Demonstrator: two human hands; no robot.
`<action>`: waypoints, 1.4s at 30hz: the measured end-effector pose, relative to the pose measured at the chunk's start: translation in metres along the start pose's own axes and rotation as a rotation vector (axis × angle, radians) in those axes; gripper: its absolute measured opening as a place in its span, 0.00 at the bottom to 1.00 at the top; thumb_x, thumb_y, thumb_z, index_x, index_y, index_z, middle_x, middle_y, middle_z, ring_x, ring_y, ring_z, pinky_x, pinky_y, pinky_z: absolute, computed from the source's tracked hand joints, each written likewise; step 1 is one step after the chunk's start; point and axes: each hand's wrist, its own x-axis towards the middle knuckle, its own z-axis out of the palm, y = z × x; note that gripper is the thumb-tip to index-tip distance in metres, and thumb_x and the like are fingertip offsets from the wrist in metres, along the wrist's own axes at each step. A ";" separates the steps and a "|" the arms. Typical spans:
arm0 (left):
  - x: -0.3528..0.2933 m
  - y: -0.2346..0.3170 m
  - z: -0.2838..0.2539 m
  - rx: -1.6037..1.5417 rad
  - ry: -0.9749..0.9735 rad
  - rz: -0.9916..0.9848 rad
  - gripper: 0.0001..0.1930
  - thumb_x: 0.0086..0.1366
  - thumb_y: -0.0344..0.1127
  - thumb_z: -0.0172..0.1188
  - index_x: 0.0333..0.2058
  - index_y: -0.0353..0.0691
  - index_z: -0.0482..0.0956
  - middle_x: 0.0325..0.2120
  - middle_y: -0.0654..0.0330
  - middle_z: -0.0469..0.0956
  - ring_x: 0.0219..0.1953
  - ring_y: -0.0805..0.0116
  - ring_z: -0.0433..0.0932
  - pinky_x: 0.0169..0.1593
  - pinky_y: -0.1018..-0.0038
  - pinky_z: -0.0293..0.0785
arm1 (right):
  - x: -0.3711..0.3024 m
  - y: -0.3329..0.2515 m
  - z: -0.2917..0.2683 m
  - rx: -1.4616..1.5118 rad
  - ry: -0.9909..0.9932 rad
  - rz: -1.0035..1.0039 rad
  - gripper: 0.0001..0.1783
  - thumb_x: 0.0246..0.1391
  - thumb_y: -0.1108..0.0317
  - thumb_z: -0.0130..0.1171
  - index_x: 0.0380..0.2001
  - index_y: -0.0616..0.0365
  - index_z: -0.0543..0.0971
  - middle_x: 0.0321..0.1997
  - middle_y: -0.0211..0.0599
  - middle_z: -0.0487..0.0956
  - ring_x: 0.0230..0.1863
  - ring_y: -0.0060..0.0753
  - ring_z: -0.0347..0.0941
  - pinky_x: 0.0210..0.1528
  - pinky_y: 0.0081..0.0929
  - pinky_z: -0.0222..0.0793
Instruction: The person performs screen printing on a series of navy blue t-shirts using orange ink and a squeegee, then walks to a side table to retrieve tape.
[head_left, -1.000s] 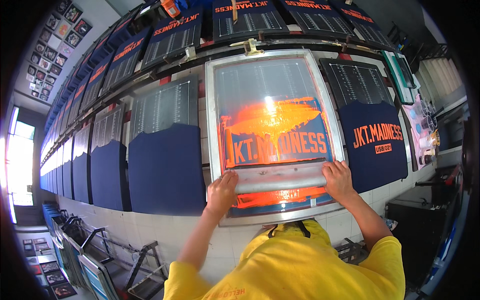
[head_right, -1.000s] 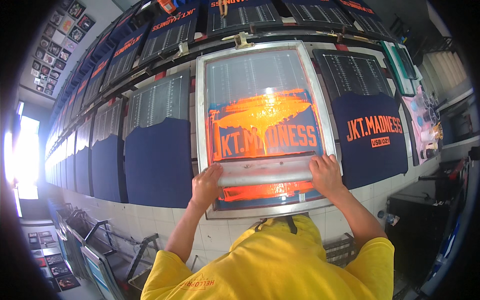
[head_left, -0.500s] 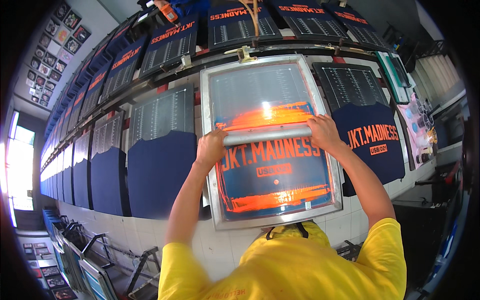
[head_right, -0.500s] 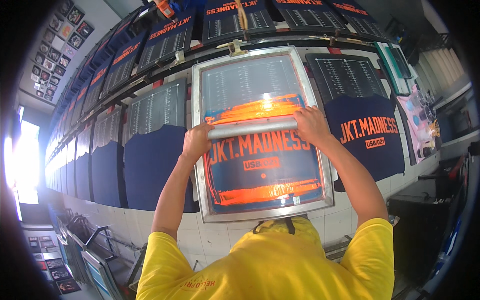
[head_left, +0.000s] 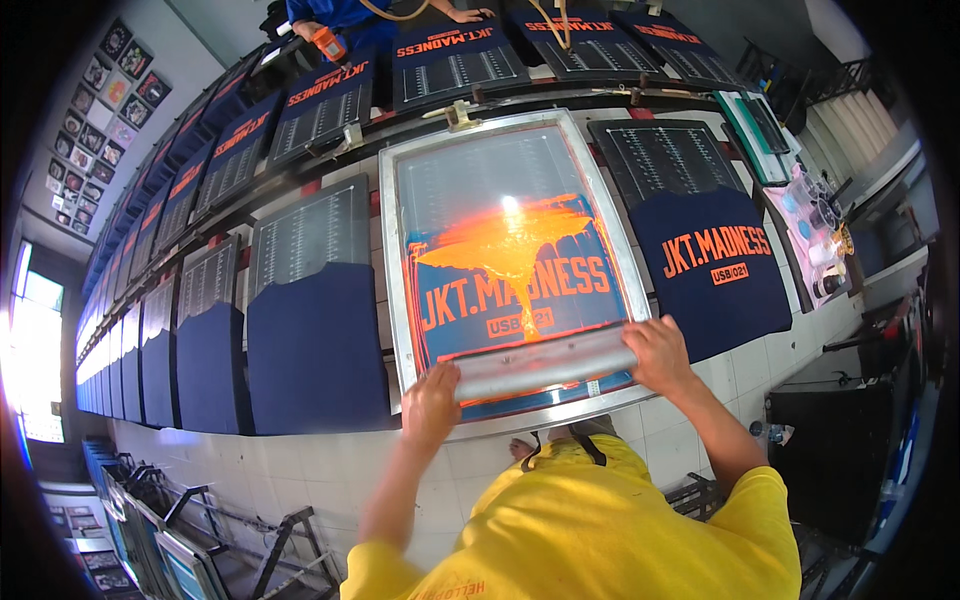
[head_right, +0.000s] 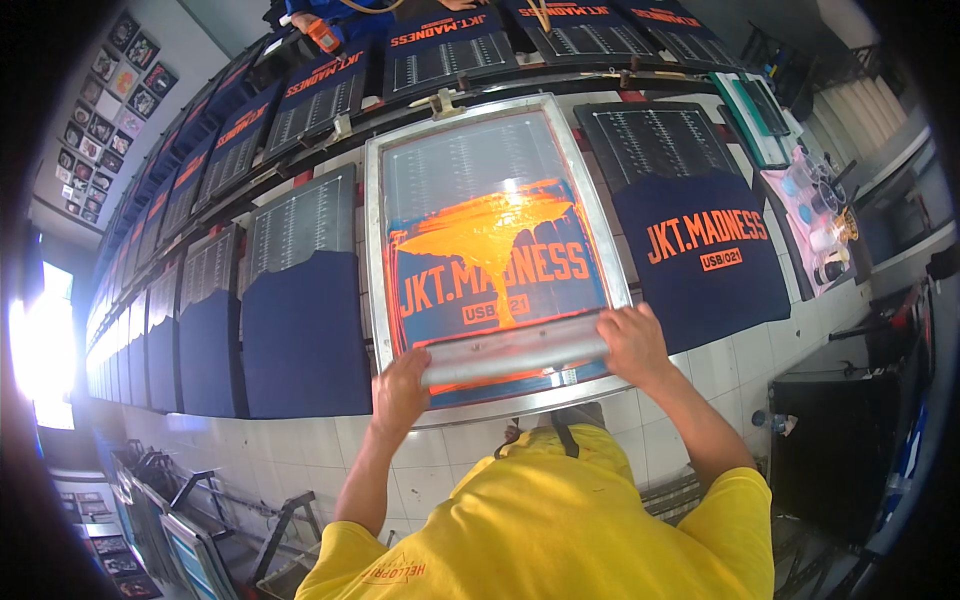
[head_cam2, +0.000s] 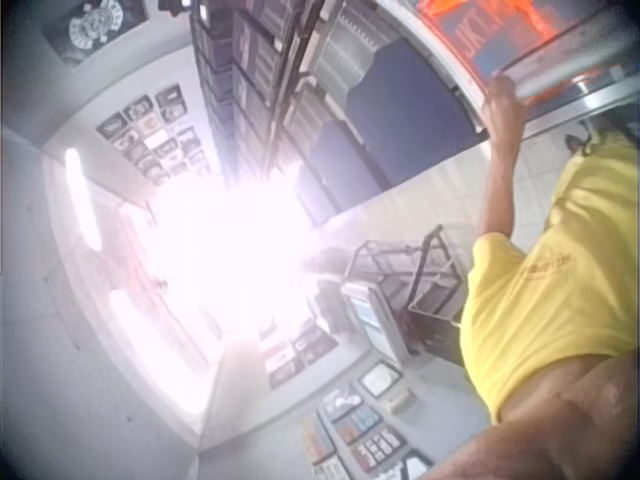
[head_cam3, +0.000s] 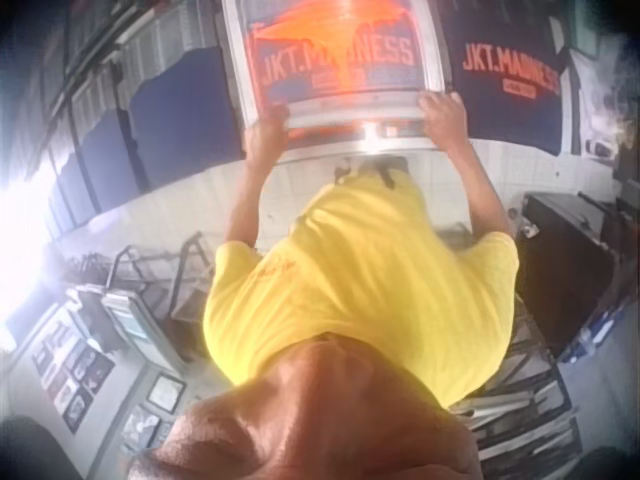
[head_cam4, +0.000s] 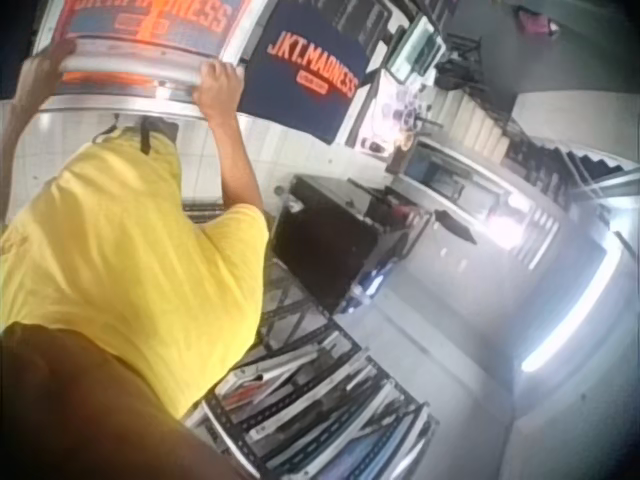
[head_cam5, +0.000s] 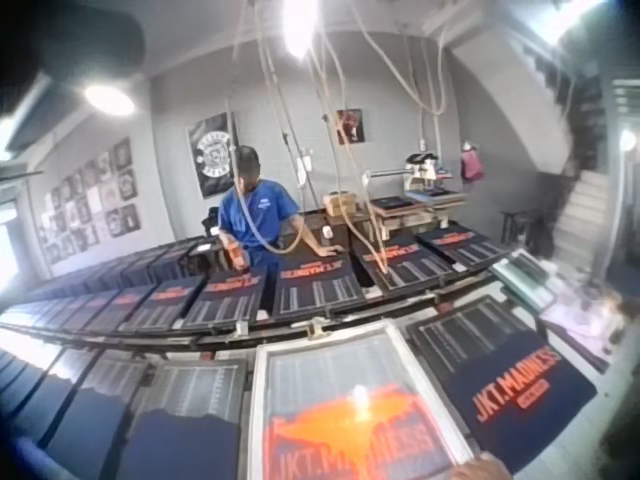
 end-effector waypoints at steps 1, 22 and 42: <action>-0.010 0.004 0.002 0.002 0.011 0.009 0.18 0.45 0.18 0.58 0.37 0.40 0.79 0.36 0.61 0.80 0.40 0.59 0.82 0.38 0.67 0.80 | -0.010 -0.005 -0.002 0.005 -0.014 0.010 0.15 0.30 0.77 0.64 0.29 0.57 0.78 0.36 0.34 0.79 0.36 0.37 0.75 0.40 0.36 0.62; 0.151 -0.064 0.030 0.025 0.045 0.008 0.17 0.45 0.21 0.61 0.37 0.39 0.81 0.33 0.54 0.81 0.35 0.52 0.82 0.40 0.61 0.79 | 0.151 0.092 0.048 -0.057 -0.106 -0.031 0.13 0.31 0.73 0.69 0.25 0.59 0.77 0.29 0.36 0.79 0.36 0.40 0.76 0.44 0.36 0.66; -0.025 -0.012 0.002 0.022 0.010 -0.013 0.20 0.43 0.21 0.62 0.39 0.41 0.80 0.42 0.62 0.80 0.40 0.59 0.82 0.39 0.66 0.81 | -0.005 -0.010 0.011 0.013 0.022 -0.064 0.15 0.28 0.78 0.62 0.27 0.58 0.76 0.36 0.34 0.78 0.37 0.39 0.74 0.39 0.36 0.61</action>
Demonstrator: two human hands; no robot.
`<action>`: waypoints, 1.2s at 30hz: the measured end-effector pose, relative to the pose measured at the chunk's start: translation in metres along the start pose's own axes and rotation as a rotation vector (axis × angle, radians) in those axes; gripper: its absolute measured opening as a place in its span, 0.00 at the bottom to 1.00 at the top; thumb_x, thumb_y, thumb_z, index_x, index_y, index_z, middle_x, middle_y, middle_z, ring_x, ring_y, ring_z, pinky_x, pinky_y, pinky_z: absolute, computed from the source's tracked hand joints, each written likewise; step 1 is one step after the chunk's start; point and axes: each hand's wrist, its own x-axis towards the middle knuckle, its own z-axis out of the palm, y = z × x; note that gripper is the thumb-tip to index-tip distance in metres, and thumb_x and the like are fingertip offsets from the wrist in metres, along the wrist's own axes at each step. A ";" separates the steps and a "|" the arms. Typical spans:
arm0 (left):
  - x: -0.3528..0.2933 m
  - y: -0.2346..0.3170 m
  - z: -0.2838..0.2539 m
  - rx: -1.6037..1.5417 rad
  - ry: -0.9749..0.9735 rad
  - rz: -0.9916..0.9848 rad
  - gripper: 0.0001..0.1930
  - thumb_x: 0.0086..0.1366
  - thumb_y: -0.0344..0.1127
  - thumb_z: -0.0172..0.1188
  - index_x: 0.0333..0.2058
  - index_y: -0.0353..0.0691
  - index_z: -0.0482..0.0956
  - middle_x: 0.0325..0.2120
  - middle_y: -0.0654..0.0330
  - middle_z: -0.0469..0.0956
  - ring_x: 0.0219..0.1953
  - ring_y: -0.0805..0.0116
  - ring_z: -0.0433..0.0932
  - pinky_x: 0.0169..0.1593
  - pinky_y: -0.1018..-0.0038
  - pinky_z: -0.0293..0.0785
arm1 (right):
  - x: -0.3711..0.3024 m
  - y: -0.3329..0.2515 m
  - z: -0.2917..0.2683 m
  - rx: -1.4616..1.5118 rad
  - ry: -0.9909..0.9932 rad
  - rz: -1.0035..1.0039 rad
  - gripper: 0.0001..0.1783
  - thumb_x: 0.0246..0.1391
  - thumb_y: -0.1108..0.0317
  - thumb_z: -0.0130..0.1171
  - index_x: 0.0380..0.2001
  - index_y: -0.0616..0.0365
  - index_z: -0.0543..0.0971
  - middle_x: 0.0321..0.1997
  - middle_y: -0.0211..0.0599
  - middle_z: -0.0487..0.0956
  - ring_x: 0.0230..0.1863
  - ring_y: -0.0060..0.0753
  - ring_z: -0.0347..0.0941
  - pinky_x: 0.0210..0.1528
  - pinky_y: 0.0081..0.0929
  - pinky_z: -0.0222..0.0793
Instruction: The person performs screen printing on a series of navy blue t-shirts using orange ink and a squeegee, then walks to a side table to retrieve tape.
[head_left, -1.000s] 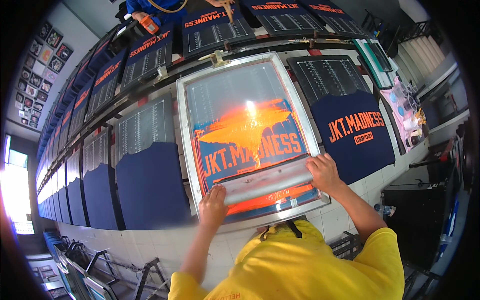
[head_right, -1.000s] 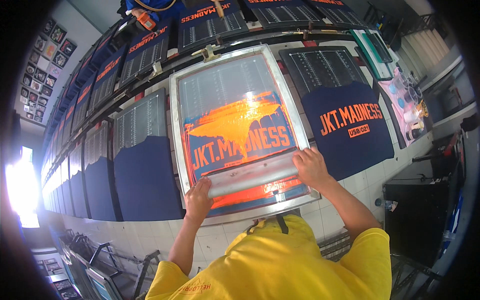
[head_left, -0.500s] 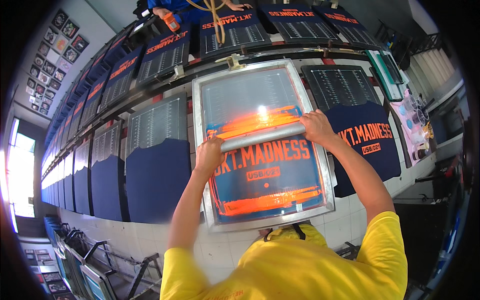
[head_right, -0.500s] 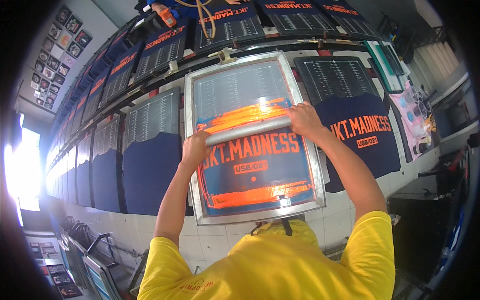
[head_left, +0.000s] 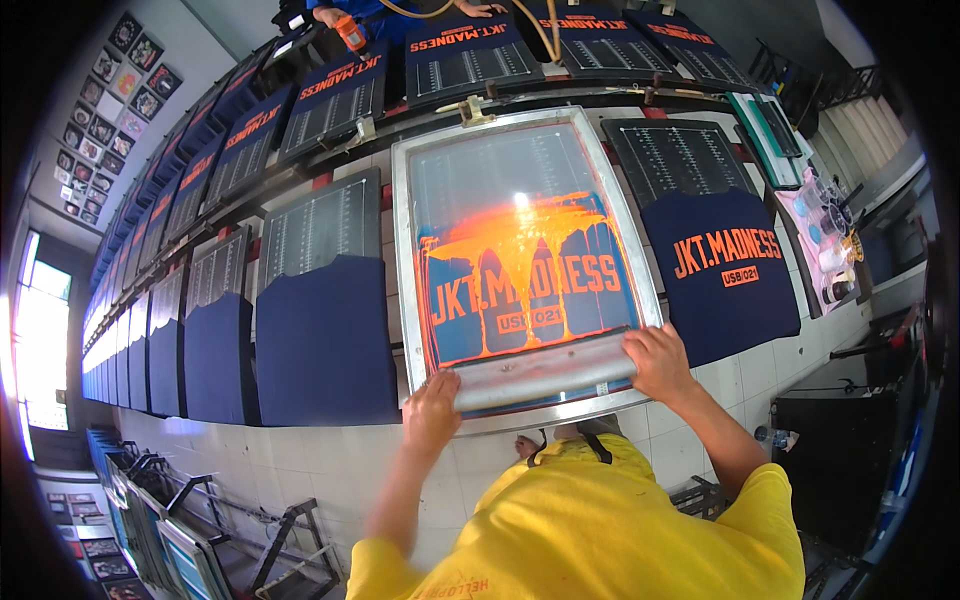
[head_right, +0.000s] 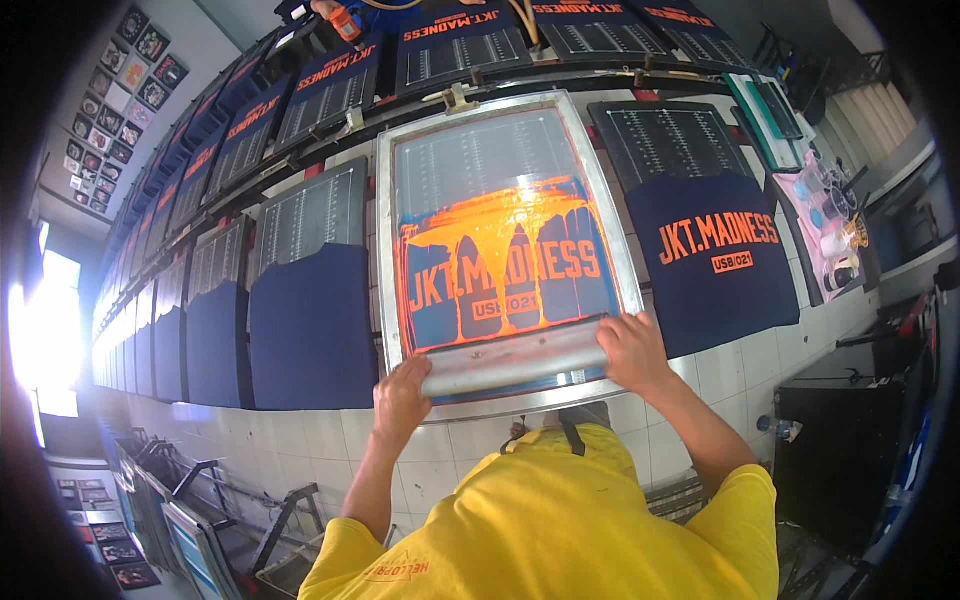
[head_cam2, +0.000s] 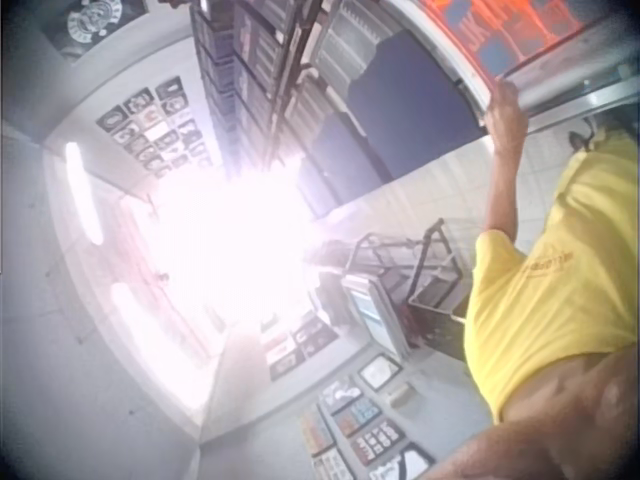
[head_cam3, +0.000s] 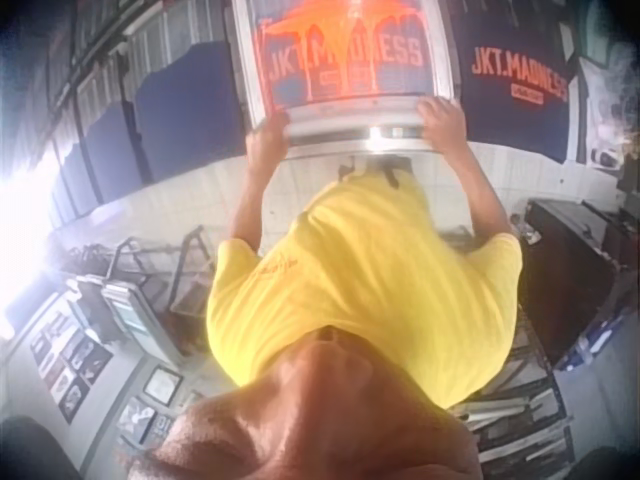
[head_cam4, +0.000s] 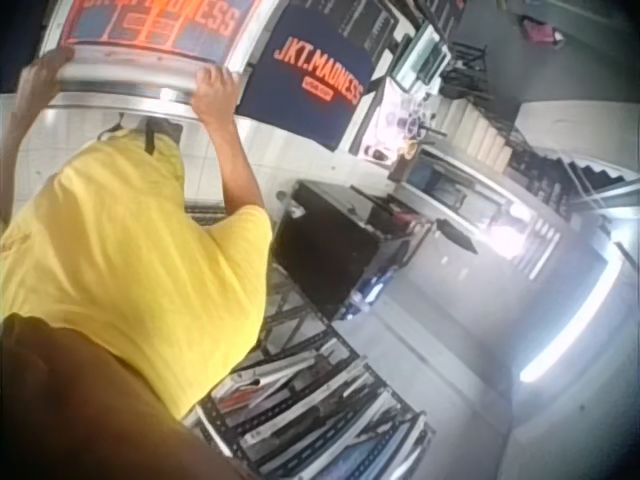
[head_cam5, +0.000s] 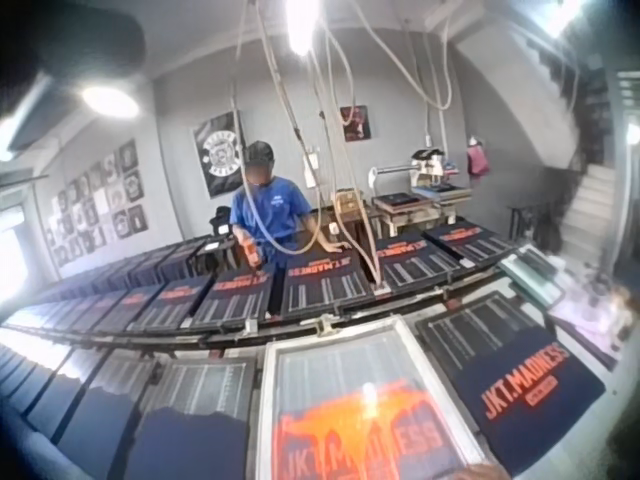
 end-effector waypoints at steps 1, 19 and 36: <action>-0.009 0.003 -0.001 0.014 0.007 0.008 0.21 0.43 0.20 0.62 0.40 0.41 0.80 0.43 0.62 0.80 0.41 0.61 0.82 0.40 0.68 0.81 | -0.005 -0.006 0.000 0.013 -0.013 0.012 0.14 0.29 0.78 0.61 0.27 0.58 0.76 0.36 0.34 0.78 0.37 0.39 0.74 0.39 0.36 0.61; 0.122 -0.071 0.021 -0.006 0.076 0.136 0.20 0.42 0.21 0.60 0.38 0.40 0.80 0.39 0.59 0.81 0.39 0.59 0.83 0.40 0.66 0.82 | 0.110 0.055 0.038 -0.062 -0.078 0.019 0.16 0.27 0.75 0.68 0.24 0.58 0.74 0.30 0.37 0.77 0.34 0.41 0.73 0.39 0.37 0.64; 0.225 -0.083 -0.021 0.047 -0.189 -0.046 0.13 0.46 0.25 0.55 0.33 0.40 0.83 0.33 0.46 0.82 0.39 0.42 0.81 0.45 0.55 0.78 | 0.212 0.102 0.014 -0.023 -0.237 0.098 0.03 0.36 0.72 0.61 0.20 0.57 0.80 0.21 0.48 0.79 0.30 0.53 0.78 0.44 0.42 0.68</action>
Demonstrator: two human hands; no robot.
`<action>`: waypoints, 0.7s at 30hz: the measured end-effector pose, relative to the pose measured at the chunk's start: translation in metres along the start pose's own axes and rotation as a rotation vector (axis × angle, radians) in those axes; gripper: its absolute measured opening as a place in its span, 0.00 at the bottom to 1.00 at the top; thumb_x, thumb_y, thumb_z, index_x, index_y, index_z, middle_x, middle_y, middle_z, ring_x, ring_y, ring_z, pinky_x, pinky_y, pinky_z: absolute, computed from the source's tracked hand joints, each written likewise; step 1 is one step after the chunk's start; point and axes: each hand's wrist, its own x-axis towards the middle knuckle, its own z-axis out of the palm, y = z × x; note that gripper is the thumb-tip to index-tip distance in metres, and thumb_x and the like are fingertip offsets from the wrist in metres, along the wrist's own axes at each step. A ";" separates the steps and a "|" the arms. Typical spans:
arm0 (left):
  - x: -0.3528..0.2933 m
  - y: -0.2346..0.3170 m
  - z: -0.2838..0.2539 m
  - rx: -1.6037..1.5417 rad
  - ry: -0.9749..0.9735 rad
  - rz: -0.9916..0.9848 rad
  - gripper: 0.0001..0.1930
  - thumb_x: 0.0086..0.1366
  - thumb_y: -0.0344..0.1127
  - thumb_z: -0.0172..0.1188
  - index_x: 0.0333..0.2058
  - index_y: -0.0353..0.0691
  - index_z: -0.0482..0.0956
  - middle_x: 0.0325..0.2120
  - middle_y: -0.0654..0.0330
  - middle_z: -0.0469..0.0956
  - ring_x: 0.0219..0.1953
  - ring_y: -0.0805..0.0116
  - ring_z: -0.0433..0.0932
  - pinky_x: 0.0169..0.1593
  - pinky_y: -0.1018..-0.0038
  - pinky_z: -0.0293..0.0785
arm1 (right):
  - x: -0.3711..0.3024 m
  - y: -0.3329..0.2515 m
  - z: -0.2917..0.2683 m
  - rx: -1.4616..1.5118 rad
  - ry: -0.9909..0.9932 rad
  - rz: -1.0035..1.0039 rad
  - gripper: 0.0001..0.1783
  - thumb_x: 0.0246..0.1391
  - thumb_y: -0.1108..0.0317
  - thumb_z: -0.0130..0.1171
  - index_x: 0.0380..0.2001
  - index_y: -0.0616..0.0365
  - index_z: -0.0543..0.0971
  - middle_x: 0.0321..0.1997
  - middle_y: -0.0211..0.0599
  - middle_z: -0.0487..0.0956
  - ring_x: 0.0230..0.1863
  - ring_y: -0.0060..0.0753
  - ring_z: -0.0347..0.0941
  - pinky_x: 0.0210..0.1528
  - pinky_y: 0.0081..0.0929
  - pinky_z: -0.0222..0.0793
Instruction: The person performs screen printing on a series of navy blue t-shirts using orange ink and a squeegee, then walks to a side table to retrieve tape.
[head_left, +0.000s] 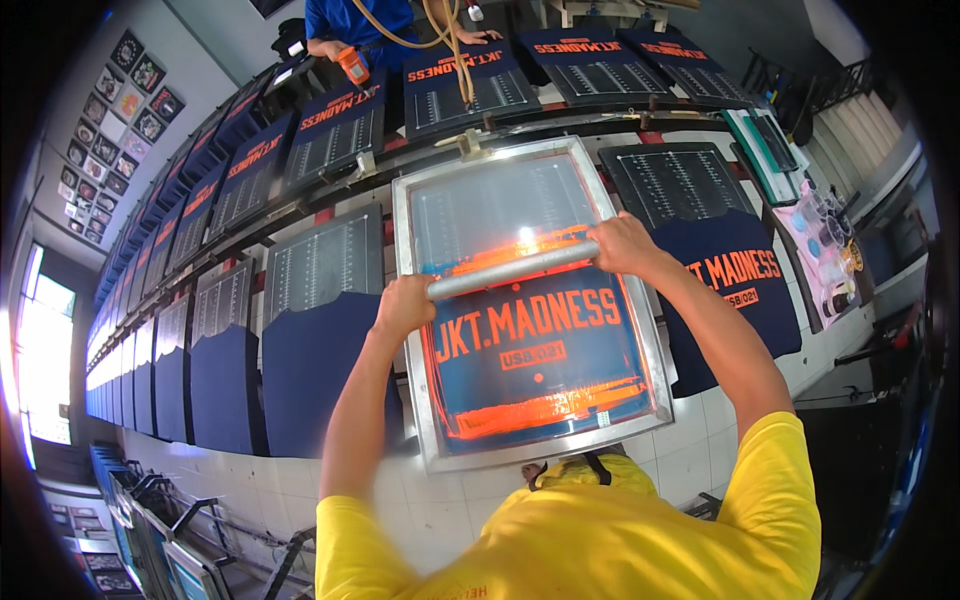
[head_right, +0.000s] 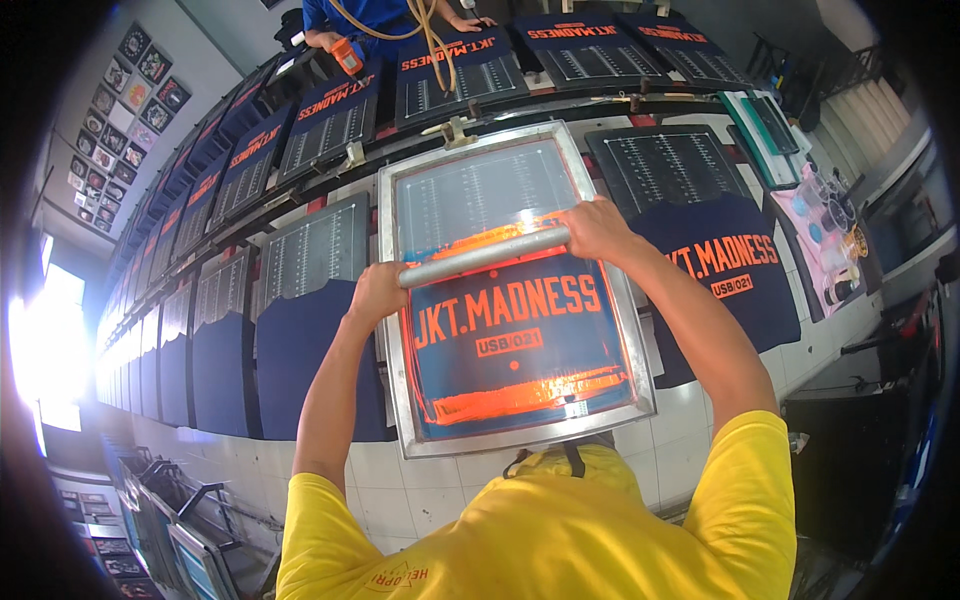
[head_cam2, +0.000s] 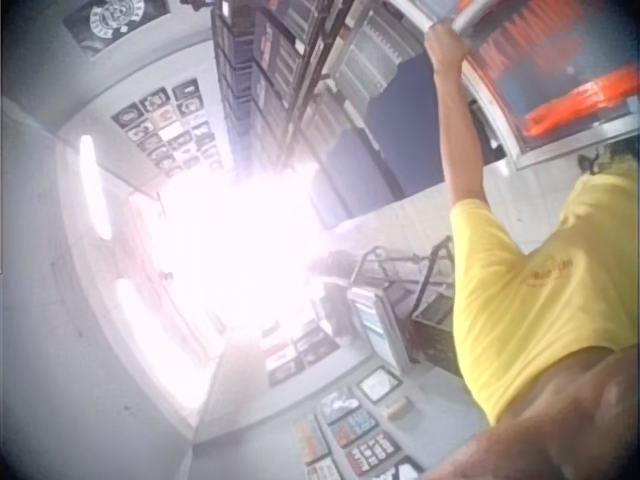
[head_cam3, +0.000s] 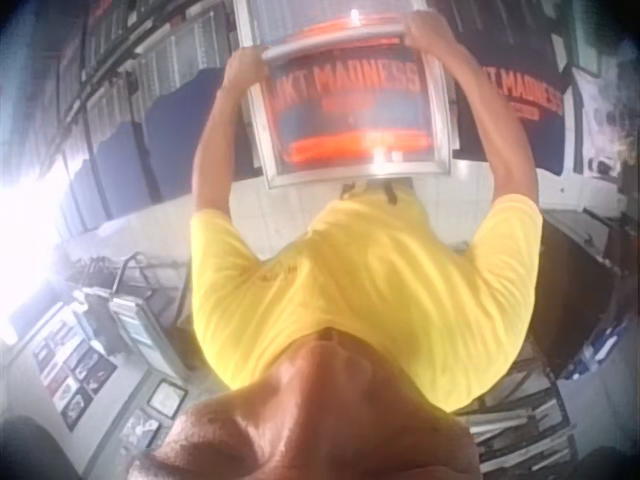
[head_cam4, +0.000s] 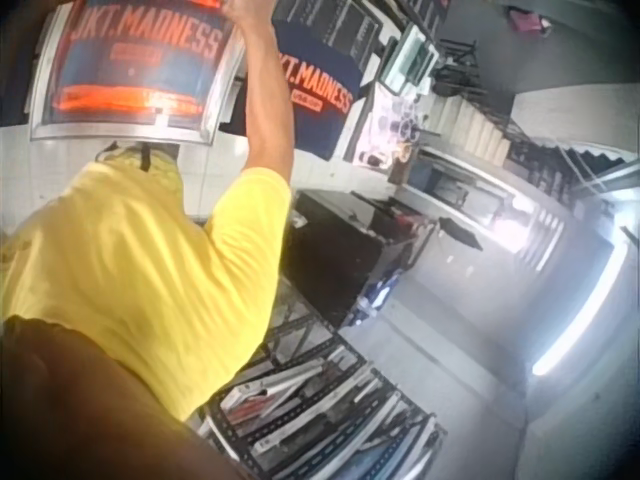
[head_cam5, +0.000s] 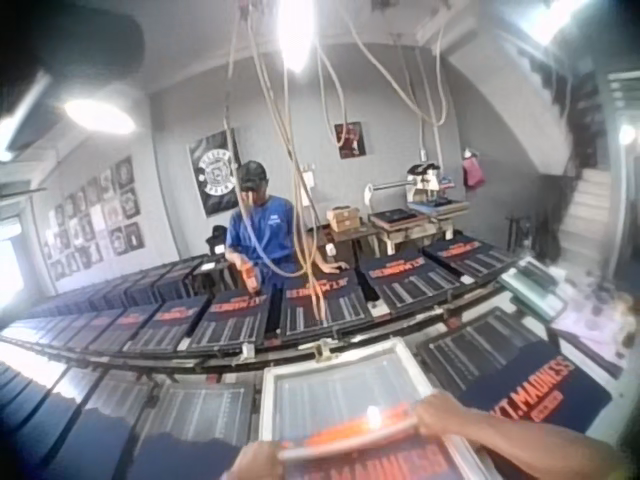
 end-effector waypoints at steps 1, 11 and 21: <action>-0.001 0.002 -0.003 -0.006 0.038 0.006 0.13 0.47 0.25 0.55 0.32 0.40 0.83 0.33 0.47 0.82 0.38 0.43 0.81 0.45 0.55 0.78 | 0.004 -0.003 -0.011 -0.008 -0.002 0.002 0.03 0.36 0.72 0.61 0.20 0.57 0.80 0.21 0.48 0.79 0.30 0.52 0.78 0.44 0.41 0.68; -0.032 0.034 -0.047 -0.020 0.356 0.069 0.08 0.51 0.27 0.60 0.32 0.39 0.83 0.34 0.52 0.82 0.35 0.46 0.81 0.40 0.57 0.77 | -0.018 -0.015 -0.057 -0.175 0.210 -0.066 0.11 0.40 0.63 0.70 0.23 0.53 0.78 0.27 0.34 0.80 0.35 0.40 0.76 0.41 0.38 0.63; -0.172 0.073 -0.017 -0.022 0.429 0.178 0.18 0.43 0.18 0.62 0.37 0.38 0.81 0.35 0.56 0.82 0.34 0.53 0.82 0.38 0.63 0.80 | -0.161 -0.073 -0.035 -0.114 0.388 -0.159 0.16 0.32 0.69 0.71 0.29 0.55 0.77 0.32 0.31 0.79 0.34 0.36 0.74 0.38 0.36 0.61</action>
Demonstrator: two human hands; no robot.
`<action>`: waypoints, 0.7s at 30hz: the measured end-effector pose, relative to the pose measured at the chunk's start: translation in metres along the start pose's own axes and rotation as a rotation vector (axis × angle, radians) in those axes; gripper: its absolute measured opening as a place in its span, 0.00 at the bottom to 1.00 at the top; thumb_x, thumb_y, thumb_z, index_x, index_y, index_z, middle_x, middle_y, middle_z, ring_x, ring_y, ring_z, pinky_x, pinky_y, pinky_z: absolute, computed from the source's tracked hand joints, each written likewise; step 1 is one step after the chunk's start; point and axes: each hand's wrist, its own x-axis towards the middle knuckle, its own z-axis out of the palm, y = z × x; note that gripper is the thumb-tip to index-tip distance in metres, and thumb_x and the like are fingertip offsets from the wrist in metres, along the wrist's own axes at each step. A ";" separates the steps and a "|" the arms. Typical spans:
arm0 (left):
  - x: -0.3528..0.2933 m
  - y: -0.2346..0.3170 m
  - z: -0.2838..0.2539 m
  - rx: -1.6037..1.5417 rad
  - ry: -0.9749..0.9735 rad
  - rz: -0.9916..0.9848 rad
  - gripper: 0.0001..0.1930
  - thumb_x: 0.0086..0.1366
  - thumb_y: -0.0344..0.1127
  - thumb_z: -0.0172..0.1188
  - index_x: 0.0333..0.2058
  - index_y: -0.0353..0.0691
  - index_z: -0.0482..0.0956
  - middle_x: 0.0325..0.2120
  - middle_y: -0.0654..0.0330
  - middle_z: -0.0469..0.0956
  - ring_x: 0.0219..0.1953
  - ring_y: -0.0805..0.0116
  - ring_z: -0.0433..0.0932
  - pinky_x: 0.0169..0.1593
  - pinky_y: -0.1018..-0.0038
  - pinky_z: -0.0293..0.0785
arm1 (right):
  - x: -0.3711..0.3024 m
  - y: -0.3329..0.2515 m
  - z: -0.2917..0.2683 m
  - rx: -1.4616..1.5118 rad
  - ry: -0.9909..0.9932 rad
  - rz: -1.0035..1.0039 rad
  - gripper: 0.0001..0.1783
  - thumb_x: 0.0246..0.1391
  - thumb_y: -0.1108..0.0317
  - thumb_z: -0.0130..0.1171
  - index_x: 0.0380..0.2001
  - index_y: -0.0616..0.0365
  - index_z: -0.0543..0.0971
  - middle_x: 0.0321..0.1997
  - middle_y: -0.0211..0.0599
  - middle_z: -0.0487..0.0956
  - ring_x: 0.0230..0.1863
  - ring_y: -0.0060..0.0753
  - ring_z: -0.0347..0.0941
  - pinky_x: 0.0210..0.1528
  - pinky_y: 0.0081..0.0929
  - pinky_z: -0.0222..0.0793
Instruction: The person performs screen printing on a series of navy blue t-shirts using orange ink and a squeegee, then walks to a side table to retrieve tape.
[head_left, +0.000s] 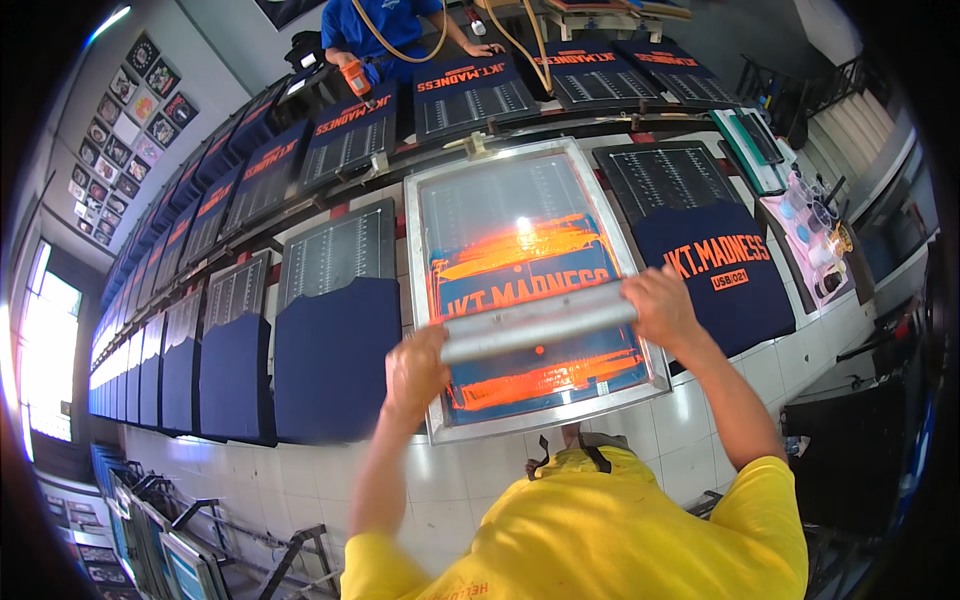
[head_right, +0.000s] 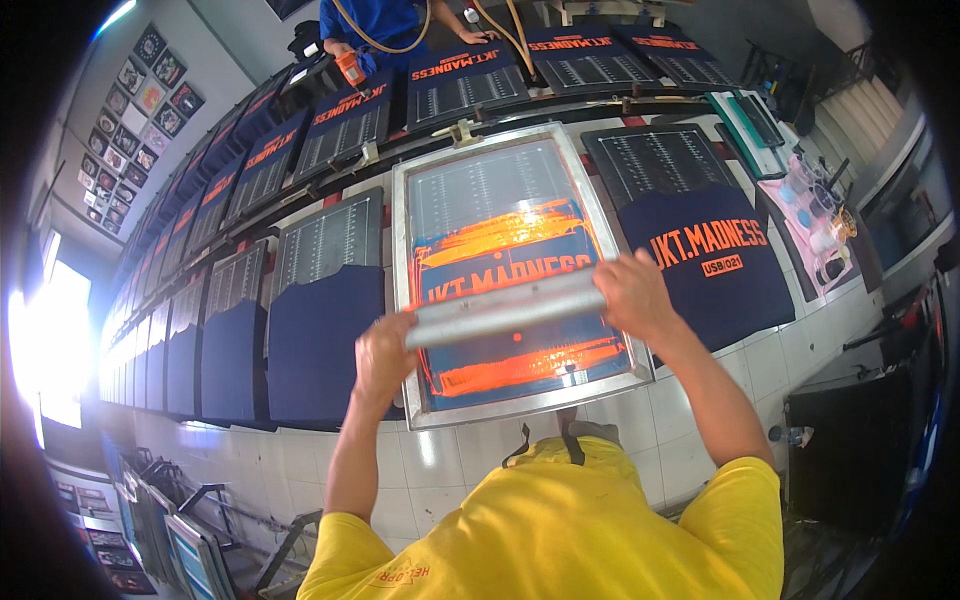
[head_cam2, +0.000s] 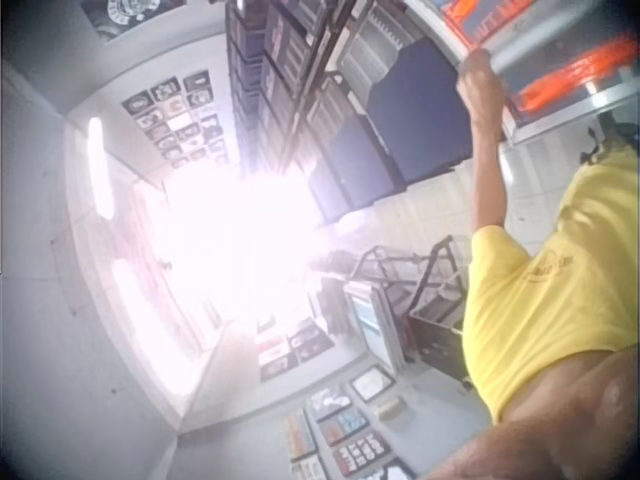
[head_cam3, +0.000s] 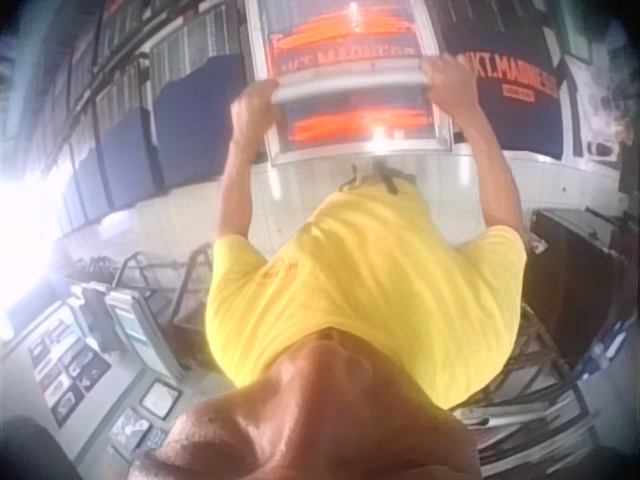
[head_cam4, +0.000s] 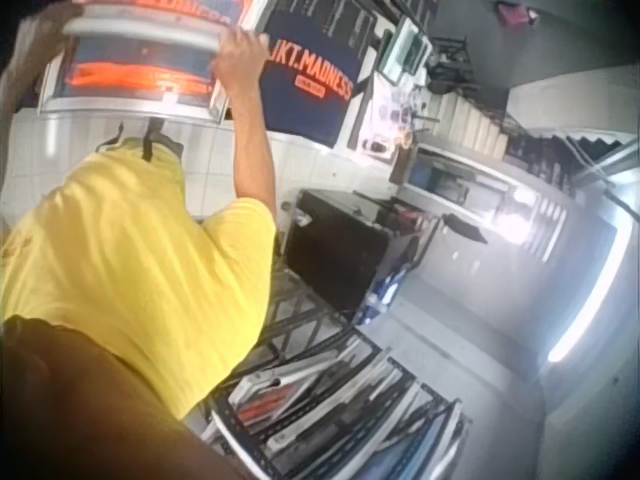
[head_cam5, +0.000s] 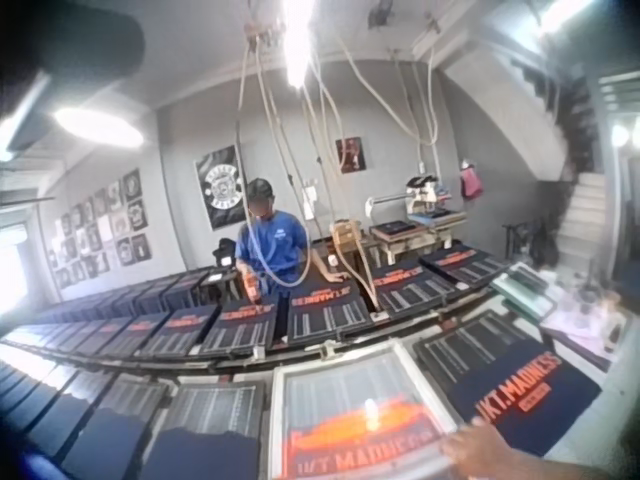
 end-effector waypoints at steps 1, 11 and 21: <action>-0.017 0.007 0.002 -0.031 0.009 0.006 0.18 0.42 0.17 0.61 0.36 0.38 0.80 0.35 0.56 0.82 0.34 0.54 0.82 0.38 0.64 0.80 | -0.017 -0.011 -0.001 0.016 -0.022 0.016 0.15 0.31 0.72 0.68 0.28 0.55 0.77 0.33 0.31 0.79 0.35 0.36 0.74 0.38 0.36 0.61; -0.133 0.031 0.052 -0.035 -0.195 -0.092 0.25 0.43 0.17 0.58 0.44 0.38 0.76 0.47 0.58 0.77 0.47 0.55 0.79 0.44 0.64 0.80 | -0.128 -0.071 0.031 0.039 -0.086 0.108 0.20 0.30 0.73 0.66 0.33 0.57 0.75 0.42 0.34 0.77 0.44 0.38 0.73 0.42 0.37 0.62; -0.154 0.039 0.055 0.037 -0.260 -0.015 0.30 0.49 0.22 0.57 0.55 0.33 0.69 0.56 0.48 0.68 0.66 0.45 0.61 0.68 0.51 0.57 | -0.143 -0.098 0.015 0.119 -0.290 0.243 0.39 0.35 0.49 0.75 0.47 0.61 0.74 0.55 0.42 0.70 0.56 0.45 0.65 0.54 0.42 0.61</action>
